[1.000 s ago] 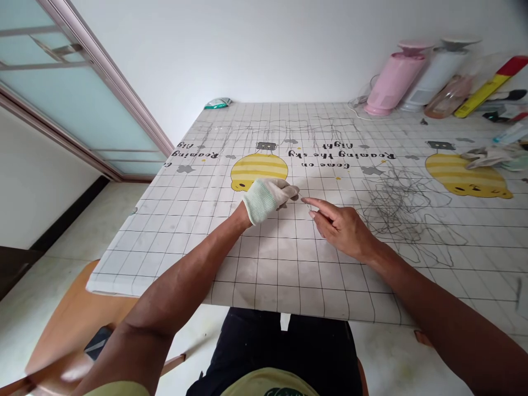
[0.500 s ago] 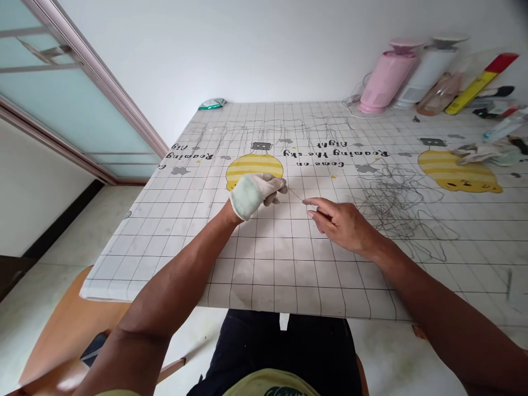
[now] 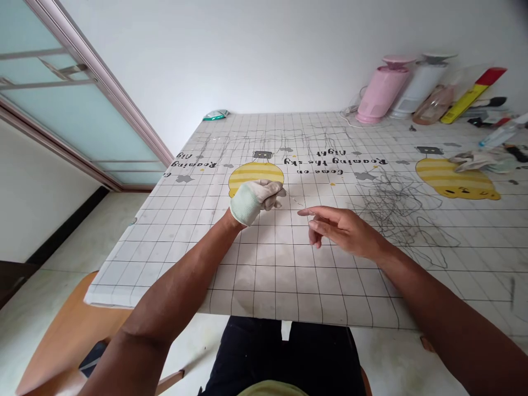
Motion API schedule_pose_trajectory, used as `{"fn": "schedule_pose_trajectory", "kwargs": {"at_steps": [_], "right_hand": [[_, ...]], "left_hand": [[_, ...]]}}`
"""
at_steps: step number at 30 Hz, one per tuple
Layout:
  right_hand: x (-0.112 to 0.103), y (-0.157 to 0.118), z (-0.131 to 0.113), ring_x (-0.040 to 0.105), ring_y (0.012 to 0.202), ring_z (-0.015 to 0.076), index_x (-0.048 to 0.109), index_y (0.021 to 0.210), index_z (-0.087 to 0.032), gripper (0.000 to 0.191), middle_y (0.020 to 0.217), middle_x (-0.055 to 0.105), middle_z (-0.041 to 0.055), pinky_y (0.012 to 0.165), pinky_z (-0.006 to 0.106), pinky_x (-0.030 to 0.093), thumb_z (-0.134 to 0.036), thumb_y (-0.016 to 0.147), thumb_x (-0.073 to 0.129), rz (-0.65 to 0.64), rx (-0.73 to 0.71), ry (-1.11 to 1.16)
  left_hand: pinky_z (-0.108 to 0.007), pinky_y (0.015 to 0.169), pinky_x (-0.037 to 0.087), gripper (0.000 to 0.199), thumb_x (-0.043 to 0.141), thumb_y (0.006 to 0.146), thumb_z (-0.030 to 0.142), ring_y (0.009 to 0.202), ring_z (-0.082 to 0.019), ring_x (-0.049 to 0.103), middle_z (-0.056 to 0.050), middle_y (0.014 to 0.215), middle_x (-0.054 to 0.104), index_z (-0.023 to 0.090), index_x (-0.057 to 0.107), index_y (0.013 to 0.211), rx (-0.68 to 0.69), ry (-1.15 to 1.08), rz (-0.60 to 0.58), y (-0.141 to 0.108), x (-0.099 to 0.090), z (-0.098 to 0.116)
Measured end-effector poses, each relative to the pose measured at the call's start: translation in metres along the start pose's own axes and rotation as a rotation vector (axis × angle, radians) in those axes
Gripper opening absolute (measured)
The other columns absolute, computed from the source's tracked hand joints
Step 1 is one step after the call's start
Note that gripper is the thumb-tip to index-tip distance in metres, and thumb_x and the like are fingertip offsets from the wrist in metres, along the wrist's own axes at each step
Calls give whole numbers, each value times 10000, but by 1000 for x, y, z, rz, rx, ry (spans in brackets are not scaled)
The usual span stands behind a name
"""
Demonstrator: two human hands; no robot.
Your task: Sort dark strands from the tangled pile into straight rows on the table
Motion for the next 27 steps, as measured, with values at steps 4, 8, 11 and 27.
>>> {"fn": "schedule_pose_trajectory", "kwargs": {"at_steps": [4,8,11,27], "right_hand": [[11,-1,-6,783,865,226,613,1520,-162,504,1010,801,102,830,411,637,-487,1143,535,-211,33,356],[19,-2,-3,756,724,194,516,1615,-168,546,878,782,55,731,357,610,-441,1143,557,-309,50,445],[21,-1,-1,706,620,159,475,1655,-175,573,780,743,8,676,320,582,-429,1147,552,-301,41,397],[-5,3,9,659,548,151,753,1098,-181,453,705,732,20,543,288,553,-596,1087,571,54,118,23]], "left_hand": [[-306,763,584,530,756,926,524,787,-187,653,5,536,466,222,521,559,32,82,-75,-4,9,6],[-334,787,601,494,790,888,592,742,-185,636,28,520,436,211,610,631,46,92,-131,-10,18,11],[-343,794,600,488,823,855,629,649,-157,598,42,515,453,194,664,702,3,62,-134,-10,19,8],[-354,836,615,644,629,943,780,687,-175,657,-66,719,692,148,749,911,-208,-7,-51,-3,4,-7]]}}
Point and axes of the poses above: each hand's wrist, its own y-axis towards the middle knuckle, its own x-axis out of the palm, z = x × y, the point moved 8 cm from there along y, towards the middle knuckle
